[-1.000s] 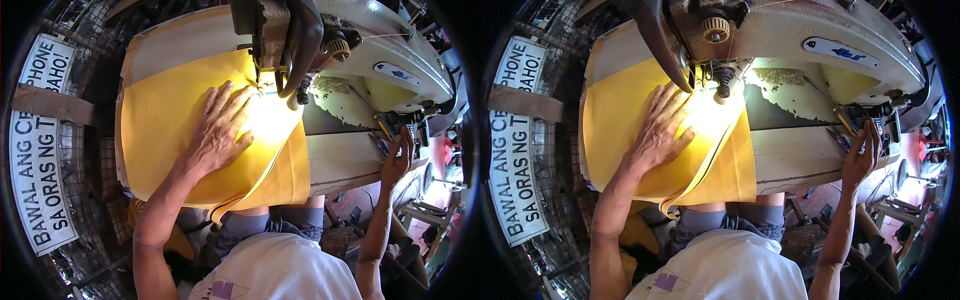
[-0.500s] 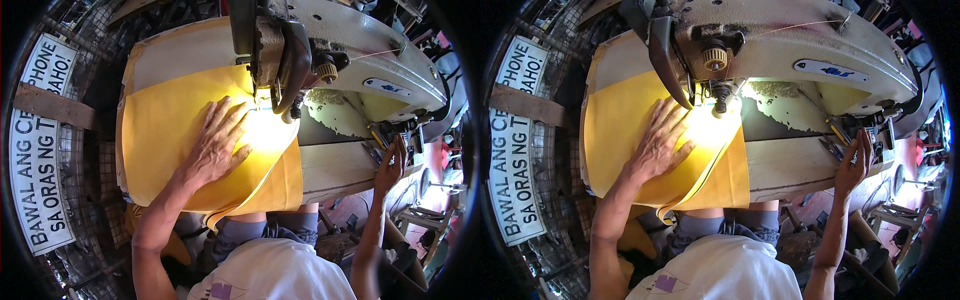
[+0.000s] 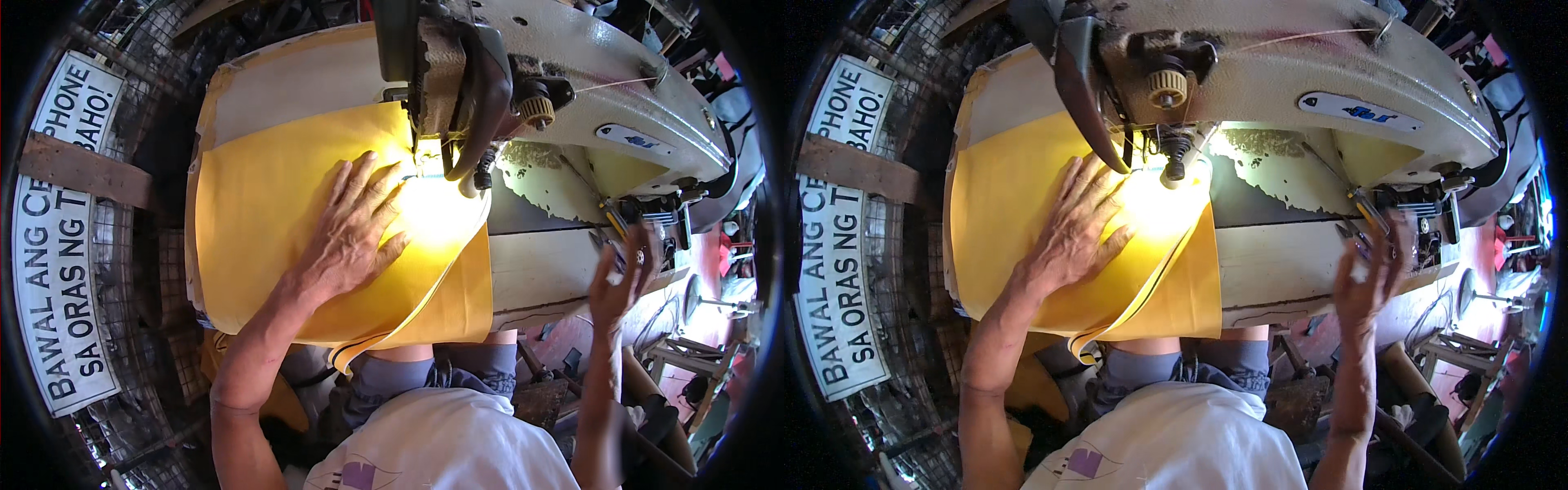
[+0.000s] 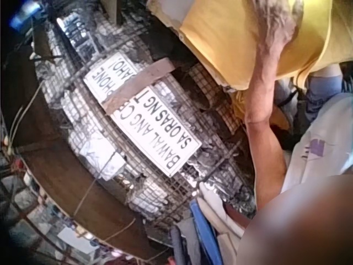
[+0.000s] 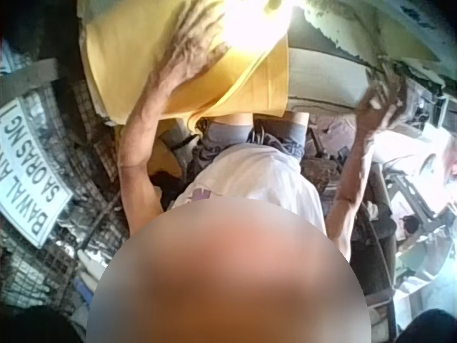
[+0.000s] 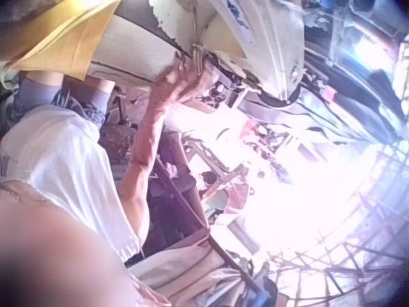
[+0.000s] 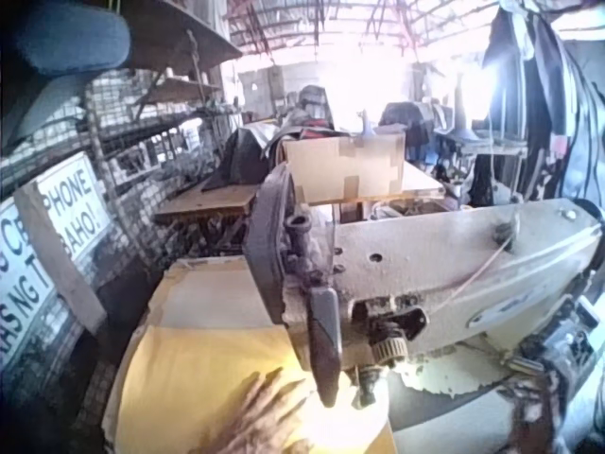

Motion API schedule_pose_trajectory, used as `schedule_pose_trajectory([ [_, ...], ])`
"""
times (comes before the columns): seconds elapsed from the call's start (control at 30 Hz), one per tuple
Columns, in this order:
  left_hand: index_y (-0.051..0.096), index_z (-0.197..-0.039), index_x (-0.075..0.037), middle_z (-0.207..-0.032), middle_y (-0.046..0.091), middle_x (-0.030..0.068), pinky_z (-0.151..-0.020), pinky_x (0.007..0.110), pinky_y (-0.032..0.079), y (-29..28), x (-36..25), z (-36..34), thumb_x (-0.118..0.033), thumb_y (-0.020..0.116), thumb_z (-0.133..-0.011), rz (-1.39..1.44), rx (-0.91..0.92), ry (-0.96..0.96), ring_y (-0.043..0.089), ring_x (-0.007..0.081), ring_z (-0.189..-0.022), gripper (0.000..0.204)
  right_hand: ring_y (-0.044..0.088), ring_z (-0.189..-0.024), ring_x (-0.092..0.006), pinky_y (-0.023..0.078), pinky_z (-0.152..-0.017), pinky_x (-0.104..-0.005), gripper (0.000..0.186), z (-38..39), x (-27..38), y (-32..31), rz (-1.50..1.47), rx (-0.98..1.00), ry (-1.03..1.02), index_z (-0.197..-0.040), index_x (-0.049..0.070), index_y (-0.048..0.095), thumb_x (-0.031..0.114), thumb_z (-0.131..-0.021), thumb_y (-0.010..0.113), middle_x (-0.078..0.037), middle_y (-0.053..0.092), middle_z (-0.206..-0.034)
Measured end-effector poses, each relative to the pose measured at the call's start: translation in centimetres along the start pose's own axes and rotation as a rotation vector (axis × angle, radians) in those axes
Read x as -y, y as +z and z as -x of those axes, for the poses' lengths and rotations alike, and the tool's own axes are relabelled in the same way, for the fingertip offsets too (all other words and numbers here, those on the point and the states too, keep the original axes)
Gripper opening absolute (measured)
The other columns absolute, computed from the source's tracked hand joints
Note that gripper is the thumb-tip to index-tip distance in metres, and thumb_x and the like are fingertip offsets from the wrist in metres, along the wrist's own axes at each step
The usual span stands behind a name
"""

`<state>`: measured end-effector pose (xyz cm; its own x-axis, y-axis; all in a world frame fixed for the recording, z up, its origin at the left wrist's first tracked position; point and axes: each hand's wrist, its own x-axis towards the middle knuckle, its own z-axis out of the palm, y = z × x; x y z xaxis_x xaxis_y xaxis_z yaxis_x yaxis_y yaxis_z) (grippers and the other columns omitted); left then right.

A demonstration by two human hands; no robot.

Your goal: Sewing the handles and edges of a yellow tote bag using an industrial sewing machine.

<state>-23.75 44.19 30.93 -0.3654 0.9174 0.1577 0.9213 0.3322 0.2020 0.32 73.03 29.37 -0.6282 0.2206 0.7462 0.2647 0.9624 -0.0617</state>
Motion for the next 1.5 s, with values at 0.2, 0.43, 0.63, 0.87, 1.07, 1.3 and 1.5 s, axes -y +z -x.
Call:
schedule_pose_trajectory([
  [0.2, 0.048, -0.136, 0.0, -0.148, 0.036, 0.0176, -0.118, 0.054, 0.017, -0.2, 0.2, -0.4, -0.03, 0.057, -0.091, 0.023, -0.021, -0.008, 0.024, 0.04, -0.142, 0.054, 0.05, -0.129, -0.0299, 0.043, -0.102, -0.0459, 0.042, -3.8, 10.4, 0.4, -0.596, 0.554, -0.658, -0.117, 0.01, 0.065, 0.022, -0.077, 0.074, -0.01, 0.06, -0.127],
  [0.43, 0.047, -0.137, 0.0, -0.149, 0.036, 0.0158, -0.118, 0.053, 0.017, 0.1, 0.5, -0.4, -0.031, 0.056, -0.09, 0.006, -0.014, -0.005, 0.024, 0.0387, -0.142, 0.056, 0.056, -0.12, -0.032, 0.045, -0.1, -0.0477, 0.036, -7.4, 4.2, -3.0, -0.369, 0.307, -0.27, -0.114, 0.008, 0.067, 0.023, -0.082, 0.069, -0.014, 0.061, -0.125],
  [0.63, 0.047, -0.138, 0.0, -0.149, 0.035, 0.015, -0.118, 0.053, 0.018, 0.0, 1.0, -0.8, -0.03, 0.058, -0.089, -0.018, -0.046, 0.016, 0.025, 0.0381, -0.142, 0.058, 0.057, -0.121, -0.0227, 0.041, -0.105, -0.0341, 0.037, -12.8, -9.3, -8.1, 0.245, 0.013, 0.004, -0.132, 0.007, 0.059, 0.025, -0.105, 0.041, -0.009, 0.06, -0.132],
  [0.87, 0.047, -0.137, 0.0, -0.148, 0.036, 0.0149, -0.118, 0.052, 0.019, 0.0, 1.1, -0.9, -0.029, 0.059, -0.088, -0.025, -0.012, 0.005, 0.026, 0.0375, -0.142, 0.058, 0.056, -0.124, -0.0266, 0.042, -0.104, -0.034, 0.044, -23.9, -27.7, -4.3, 0.307, 0.191, 0.048, -0.129, 0.008, 0.061, 0.04, -0.101, 0.048, -0.012, 0.06, -0.132],
  [1.07, 0.047, -0.137, 0.0, -0.149, 0.036, 0.0148, -0.118, 0.052, 0.018, 0.1, 1.5, -1.3, -0.03, 0.059, -0.089, -0.028, 0.003, -0.004, 0.026, 0.0373, -0.142, 0.058, 0.062, -0.111, -0.0263, 0.044, -0.097, -0.0324, 0.054, -24.6, -31.5, -1.0, -0.029, 0.466, 0.568, -0.121, 0.001, 0.064, 0.047, -0.094, 0.055, -0.015, 0.067, -0.118],
  [1.3, 0.047, -0.137, 0.0, -0.149, 0.036, 0.0151, -0.118, 0.052, 0.018, 0.0, 1.8, -1.5, -0.031, 0.061, -0.088, -0.033, -0.013, 0.026, 0.026, 0.0377, -0.142, 0.059, 0.067, -0.095, -0.0305, 0.048, -0.086, -0.0365, 0.037, -23.6, -26.8, -1.6, 0.258, 0.397, 0.316, -0.112, 0.005, 0.067, 0.034, -0.1, 0.046, -0.018, 0.068, -0.105],
  [1.5, 0.047, -0.137, -0.001, -0.149, 0.036, 0.0165, -0.118, 0.054, 0.018, 0.0, 1.6, -1.7, -0.029, 0.063, -0.087, -0.021, 0.007, 0.009, 0.025, 0.0408, -0.142, 0.06, 0.067, -0.096, -0.0307, 0.05, -0.084, -0.0365, 0.031, -24.5, -26.5, -2.0, 0.328, 0.512, 0.345, -0.11, 0.004, 0.065, 0.025, -0.1, 0.044, -0.018, 0.068, -0.104],
])
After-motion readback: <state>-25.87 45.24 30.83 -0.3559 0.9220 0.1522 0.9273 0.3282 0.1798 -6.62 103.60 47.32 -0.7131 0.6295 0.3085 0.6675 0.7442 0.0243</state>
